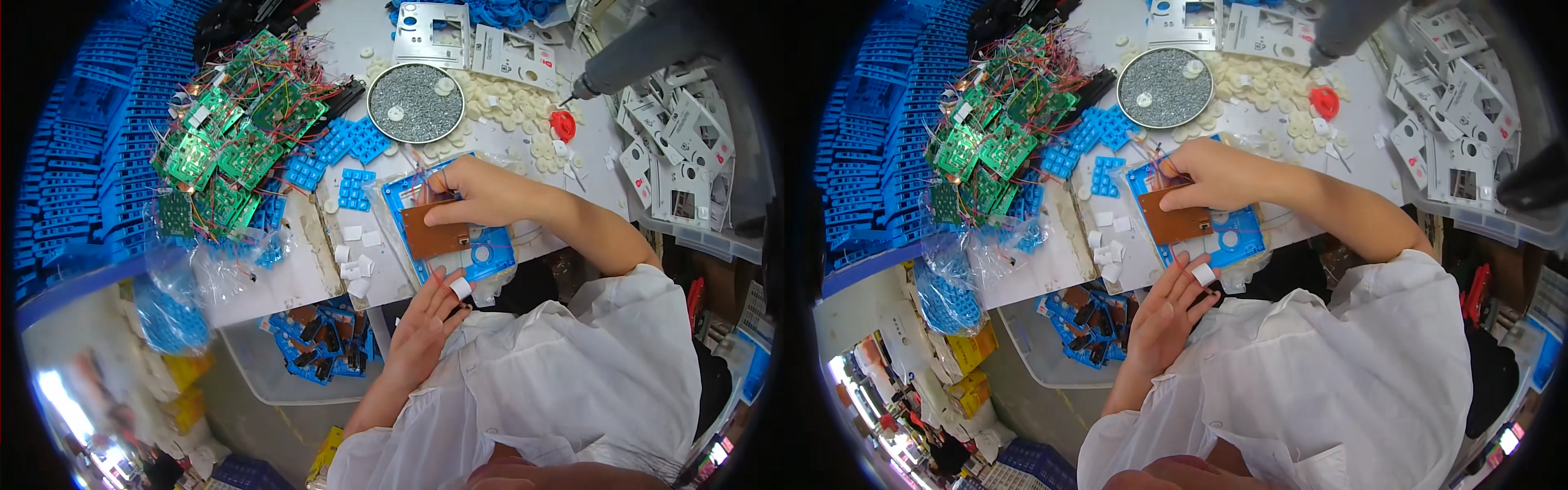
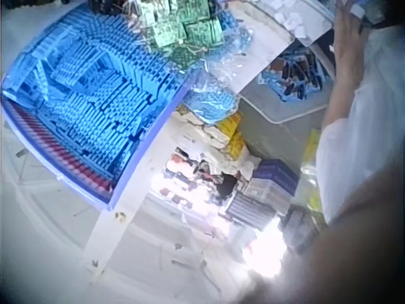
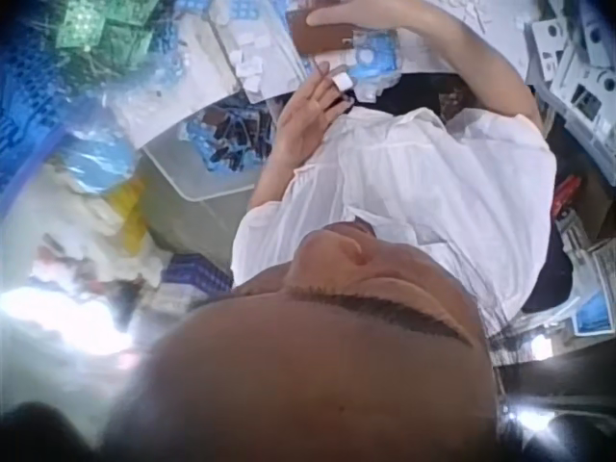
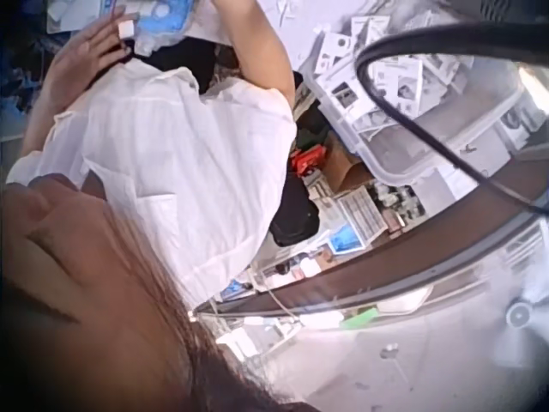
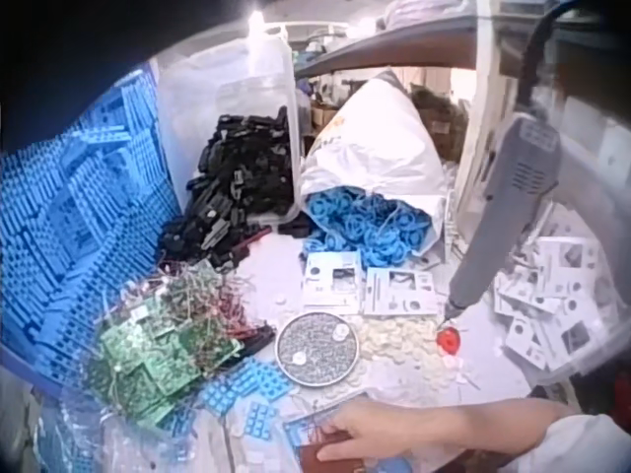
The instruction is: Assembling electronic devices (calculators) by attaching stickers, using an electric screwdriver to fasten parts, and placing finished units into packaging boxes.
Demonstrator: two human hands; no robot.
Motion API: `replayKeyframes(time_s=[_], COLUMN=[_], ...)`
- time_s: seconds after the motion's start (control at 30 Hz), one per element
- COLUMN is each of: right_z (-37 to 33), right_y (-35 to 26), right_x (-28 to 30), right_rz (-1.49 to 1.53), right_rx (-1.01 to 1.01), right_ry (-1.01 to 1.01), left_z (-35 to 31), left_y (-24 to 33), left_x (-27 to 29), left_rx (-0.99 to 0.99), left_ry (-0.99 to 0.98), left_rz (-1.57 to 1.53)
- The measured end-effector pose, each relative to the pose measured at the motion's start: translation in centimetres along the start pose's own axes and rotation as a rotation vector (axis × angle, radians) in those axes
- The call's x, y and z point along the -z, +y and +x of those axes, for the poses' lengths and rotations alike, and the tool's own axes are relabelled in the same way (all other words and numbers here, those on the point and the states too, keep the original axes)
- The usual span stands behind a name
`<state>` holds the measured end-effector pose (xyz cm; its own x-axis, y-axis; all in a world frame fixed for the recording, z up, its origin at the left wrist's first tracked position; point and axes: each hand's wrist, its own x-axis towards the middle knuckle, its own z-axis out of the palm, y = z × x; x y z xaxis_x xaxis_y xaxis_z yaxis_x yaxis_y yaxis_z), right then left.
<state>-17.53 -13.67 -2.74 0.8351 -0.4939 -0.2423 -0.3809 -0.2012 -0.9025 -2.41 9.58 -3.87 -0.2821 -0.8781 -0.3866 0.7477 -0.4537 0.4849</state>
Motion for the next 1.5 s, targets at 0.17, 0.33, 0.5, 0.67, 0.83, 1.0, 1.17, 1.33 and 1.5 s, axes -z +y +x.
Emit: replayKeyframes(time_s=[0.17, 0.33, 0.5, 0.67, 0.83, 1.0, 1.17, 1.33, 1.5], right_z=[1.1, 0.7, -1.1, -2.4, -0.7, -0.3, -1.2, -2.9, -4.8], right_y=[-0.8, -0.5, -0.5, 0.3, 1.5, -0.5, 0.7, 0.6, 1.3], right_x=[0.0, 0.8, 3.3, 4.1, 2.6, 2.9, 2.7, 1.7, 0.4], right_rz=[-0.105, -0.196, 0.331, 0.374, 0.015, 0.272, 0.491, 0.681, 0.808], right_rx=[0.048, 0.040, -0.178, -0.202, 0.016, -0.159, -0.119, -0.118, -0.151], right_ry=[-0.039, -0.049, -0.022, 0.026, -0.044, -0.103, -0.090, -0.152, -0.203], left_z=[0.0, 0.6, 1.4, 2.5, 2.5, 1.9, 1.5, 0.6, 0.7], left_y=[0.4, 0.9, 1.3, 2.3, 1.6, 1.4, 1.9, 1.5, 1.6], left_x=[0.3, 0.0, -1.1, -2.6, -1.5, -1.2, -1.6, -0.8, -0.3], left_rx=[0.010, 0.046, 0.062, 0.130, 0.157, 0.114, 0.070, -0.015, -0.102], left_ry=[0.021, -0.001, -0.116, -0.179, -0.136, -0.097, -0.066, -0.050, -0.036], left_rz=[-0.048, -0.017, -0.012, 0.009, -0.030, -0.014, 0.166, 0.208, 0.315])
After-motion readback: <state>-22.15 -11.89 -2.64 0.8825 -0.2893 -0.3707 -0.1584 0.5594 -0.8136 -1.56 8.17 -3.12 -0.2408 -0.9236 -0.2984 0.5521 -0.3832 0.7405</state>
